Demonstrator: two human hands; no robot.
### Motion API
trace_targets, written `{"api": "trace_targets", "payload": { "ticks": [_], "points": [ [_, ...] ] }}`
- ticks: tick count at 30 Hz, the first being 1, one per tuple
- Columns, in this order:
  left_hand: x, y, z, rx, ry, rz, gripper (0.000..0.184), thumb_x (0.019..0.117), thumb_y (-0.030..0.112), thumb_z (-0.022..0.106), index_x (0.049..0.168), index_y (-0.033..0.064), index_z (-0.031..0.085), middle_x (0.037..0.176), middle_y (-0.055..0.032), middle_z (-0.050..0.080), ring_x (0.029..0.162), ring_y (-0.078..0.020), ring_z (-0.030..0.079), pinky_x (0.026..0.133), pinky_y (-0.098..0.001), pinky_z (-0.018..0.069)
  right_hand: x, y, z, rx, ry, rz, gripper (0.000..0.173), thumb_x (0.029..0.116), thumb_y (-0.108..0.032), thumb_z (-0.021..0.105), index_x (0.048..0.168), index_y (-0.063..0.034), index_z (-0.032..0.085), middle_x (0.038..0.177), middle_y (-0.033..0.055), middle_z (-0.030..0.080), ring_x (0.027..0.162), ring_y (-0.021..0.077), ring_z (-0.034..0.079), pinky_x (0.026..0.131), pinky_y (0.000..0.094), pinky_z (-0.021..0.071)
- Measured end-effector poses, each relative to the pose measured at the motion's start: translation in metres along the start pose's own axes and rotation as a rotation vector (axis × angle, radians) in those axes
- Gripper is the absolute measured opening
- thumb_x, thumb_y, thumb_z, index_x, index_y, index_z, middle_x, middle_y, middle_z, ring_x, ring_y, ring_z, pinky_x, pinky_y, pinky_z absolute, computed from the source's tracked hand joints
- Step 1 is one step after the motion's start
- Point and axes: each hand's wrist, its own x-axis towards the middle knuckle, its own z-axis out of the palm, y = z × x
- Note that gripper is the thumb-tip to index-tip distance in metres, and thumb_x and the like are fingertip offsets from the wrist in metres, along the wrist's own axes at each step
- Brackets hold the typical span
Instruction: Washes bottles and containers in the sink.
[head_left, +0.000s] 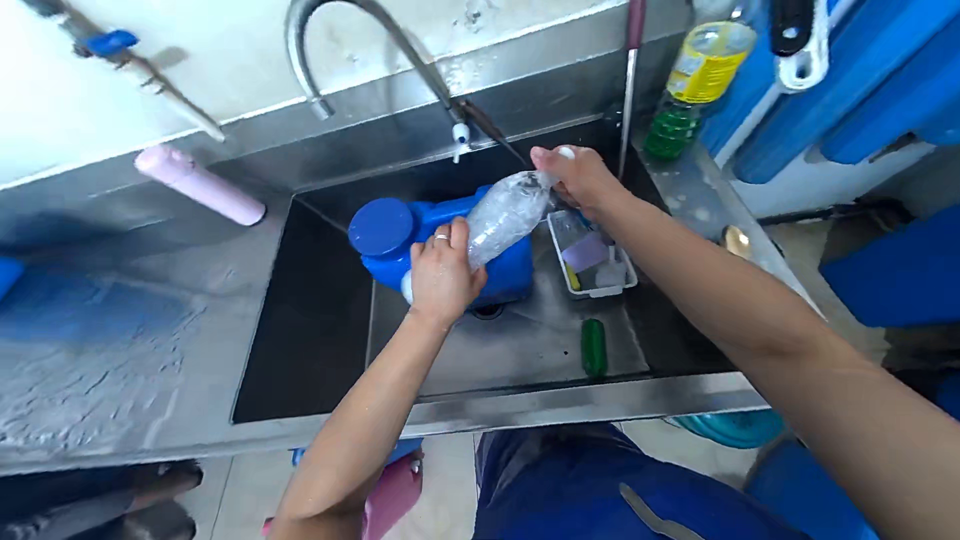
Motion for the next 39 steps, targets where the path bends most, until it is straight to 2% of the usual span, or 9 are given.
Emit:
{"api": "trace_targets", "payload": {
  "ticks": [4,9,14,18,21,26,32,35,39],
  "points": [
    [-0.018,-0.046,-0.018,-0.396,-0.205,-0.031,0.073,0.0714,0.012,0.087,0.134,-0.0062,0.054,0.105,-0.0289,0.069,0.097,-0.0446,0.069,0.085,-0.0634,0.0531,-0.015,-0.003,0.039,0.002,0.059,-0.372,0.025,0.0965,-0.017,0.06,0.074,-0.0104,0.051,0.068,-0.0082,0.049,0.062,-0.0013,0.047,0.062,0.0202,0.0429],
    [-0.05,-0.115,-0.009,-1.268,-0.617,0.157,0.07,0.0678,0.005,0.083,0.132,-0.0014,0.054,0.117,0.0074,0.071,0.108,0.0033,0.066,0.097,-0.0201,0.0545,-0.047,-0.027,0.077,-0.05,-0.421,-1.131,0.034,0.0943,-0.033,0.066,0.077,-0.004,0.06,0.072,-0.0031,0.059,0.069,-0.0053,0.055,0.063,0.0114,0.0472],
    [-0.054,-0.195,-0.031,-1.137,-0.889,0.081,0.061,0.066,0.002,0.075,0.125,0.0002,0.058,0.107,0.0062,0.071,0.096,0.0021,0.067,0.088,-0.0211,0.0567,-0.054,-0.015,0.096,-0.743,-0.615,-1.245,0.033,0.0927,-0.028,0.067,0.104,0.0022,0.074,0.09,0.0158,0.071,0.086,0.0296,0.071,0.076,0.0424,0.0597],
    [-0.082,-0.231,-0.009,-1.376,-1.235,0.003,0.064,0.0608,0.025,0.087,0.12,0.0161,0.064,0.102,0.0109,0.075,0.088,0.002,0.07,0.077,-0.0201,0.0596,-0.08,0.014,0.125,-0.811,-0.615,-1.531,0.015,0.1033,-0.01,0.053,0.11,-0.0084,0.067,0.101,0.0141,0.068,0.094,0.0303,0.066,0.085,0.0365,0.0554],
    [-0.089,-0.242,-0.022,-1.269,-1.057,-0.022,0.058,0.0629,0.012,0.079,0.119,0.0105,0.063,0.103,0.0063,0.074,0.09,-0.0005,0.07,0.079,-0.0218,0.0592,-0.082,0.016,0.14,-0.704,-0.63,-1.111,0.022,0.1022,-0.016,0.057,0.115,-0.0026,0.069,0.107,0.0189,0.071,0.099,0.0304,0.07,0.085,0.0408,0.0581],
    [-0.087,-0.226,-0.062,-0.295,-0.687,0.029,0.07,0.0728,0.006,0.083,0.139,0.0035,0.06,0.127,-0.0284,0.065,0.121,-0.0475,0.06,0.103,-0.0687,0.041,-0.089,0.006,0.175,-0.343,-0.665,0.268,0.028,0.1123,-0.025,0.038,0.121,-0.0003,0.049,0.081,0.0038,0.054,0.055,0.007,0.052,0.054,0.023,0.0473],
    [-0.107,-0.246,-0.074,-0.543,-0.658,0.073,0.072,0.068,0.001,0.083,0.136,-0.0039,0.06,0.122,-0.0286,0.067,0.117,-0.0449,0.064,0.1,-0.0649,0.0468,-0.106,0.021,0.181,-0.409,-0.488,-0.459,0.015,0.0907,-0.002,0.057,0.096,0.011,0.062,0.089,0.0153,0.064,0.078,0.0099,0.059,0.071,0.0229,0.0508],
    [-0.111,-0.235,-0.084,-0.365,-0.5,0.024,0.067,0.0705,0.008,0.083,0.134,-0.0006,0.063,0.121,-0.0266,0.068,0.113,-0.0449,0.065,0.095,-0.0677,0.047,-0.1,-0.01,0.178,-0.384,-0.681,-0.022,0.046,0.0914,-0.011,0.052,0.134,0.0058,0.045,0.106,0.0162,0.065,0.079,0.0146,0.063,0.069,0.0318,0.0526],
    [-0.122,-0.207,-0.081,-0.039,-0.171,0.114,0.067,0.0635,0.004,0.087,0.128,0.0001,0.067,0.117,-0.0284,0.068,0.109,-0.0485,0.066,0.089,-0.0683,0.0465,-0.1,-0.006,0.176,-0.105,-0.601,0.303,0.022,0.1059,-0.024,0.043,0.119,-0.0073,0.049,0.08,-0.0027,0.064,0.059,0.0036,0.06,0.057,0.019,0.052]
  ]
}}
